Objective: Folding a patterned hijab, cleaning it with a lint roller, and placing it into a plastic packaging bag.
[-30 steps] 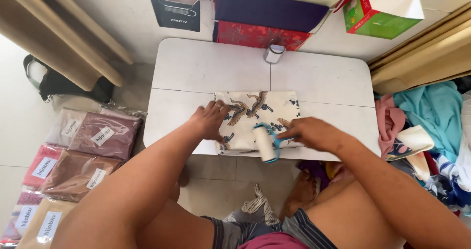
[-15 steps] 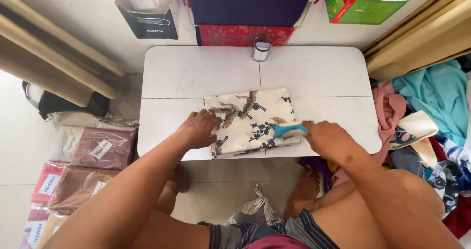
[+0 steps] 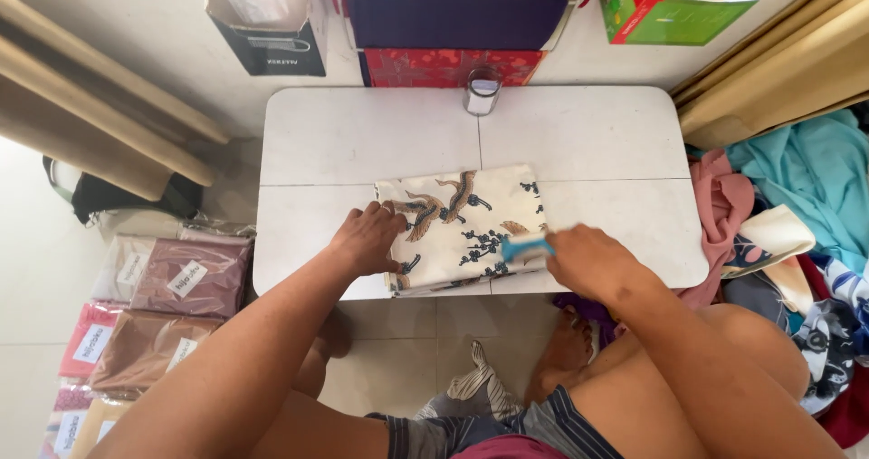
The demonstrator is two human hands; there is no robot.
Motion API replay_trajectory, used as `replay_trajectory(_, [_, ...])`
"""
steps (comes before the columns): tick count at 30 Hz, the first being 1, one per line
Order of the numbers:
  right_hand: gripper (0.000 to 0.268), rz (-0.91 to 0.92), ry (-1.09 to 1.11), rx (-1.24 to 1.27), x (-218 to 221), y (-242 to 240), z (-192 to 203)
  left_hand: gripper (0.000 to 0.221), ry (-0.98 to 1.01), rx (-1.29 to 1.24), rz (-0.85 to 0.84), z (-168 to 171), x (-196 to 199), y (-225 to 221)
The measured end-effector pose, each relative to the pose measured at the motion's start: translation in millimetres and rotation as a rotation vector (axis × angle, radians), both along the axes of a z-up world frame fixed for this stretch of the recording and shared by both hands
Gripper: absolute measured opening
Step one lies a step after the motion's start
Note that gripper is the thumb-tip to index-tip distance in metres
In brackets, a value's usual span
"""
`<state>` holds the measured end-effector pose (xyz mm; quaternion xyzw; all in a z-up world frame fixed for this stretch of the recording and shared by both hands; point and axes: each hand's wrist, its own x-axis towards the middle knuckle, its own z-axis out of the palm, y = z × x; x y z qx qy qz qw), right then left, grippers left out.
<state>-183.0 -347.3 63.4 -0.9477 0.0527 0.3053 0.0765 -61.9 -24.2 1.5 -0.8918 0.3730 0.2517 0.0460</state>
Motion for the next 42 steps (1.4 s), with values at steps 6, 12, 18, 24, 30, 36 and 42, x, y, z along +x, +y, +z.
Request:
replay_trajectory(6, [0.037, 0.097, 0.122, -0.024, 6.8, 29.4, 99.2, 0.075, -0.059, 0.030, 0.016, -6.5, -8.2, -0.7])
replay_trajectory(12, [0.033, 0.462, -0.194, 0.258, 19.8, 39.0, 50.3, 0.075, -0.042, 0.046, 0.045, -13.7, -11.5, 3.1])
replay_trajectory(18, [0.039, 0.203, 0.027, 0.259, 30.1, 18.0, 42.2, 0.077, -0.009, 0.069, 0.085, -22.0, -12.3, -0.1])
replay_trajectory(24, [0.041, -0.076, 0.123, -0.046, 23.3, -42.4, 36.2, 0.082, -0.008, 0.079, 0.091, -26.2, -10.5, -3.0])
replay_trajectory(30, [0.038, -0.137, 0.003, 0.069, 17.0, -39.3, 92.9, 0.083, -0.001, 0.065, 0.079, -29.5, -8.2, -4.4])
replay_trajectory(36, [0.042, -0.188, -0.988, 0.369, 25.8, -51.9, 146.1, 0.090, -0.027, 0.030, 0.059, -86.7, 2.0, 9.5])
replay_trajectory(42, [0.037, -0.333, -1.233, -0.072, 97.1, -107.6, 152.1, 0.105, 0.043, 0.082, 0.039, -61.4, 5.6, 7.2])
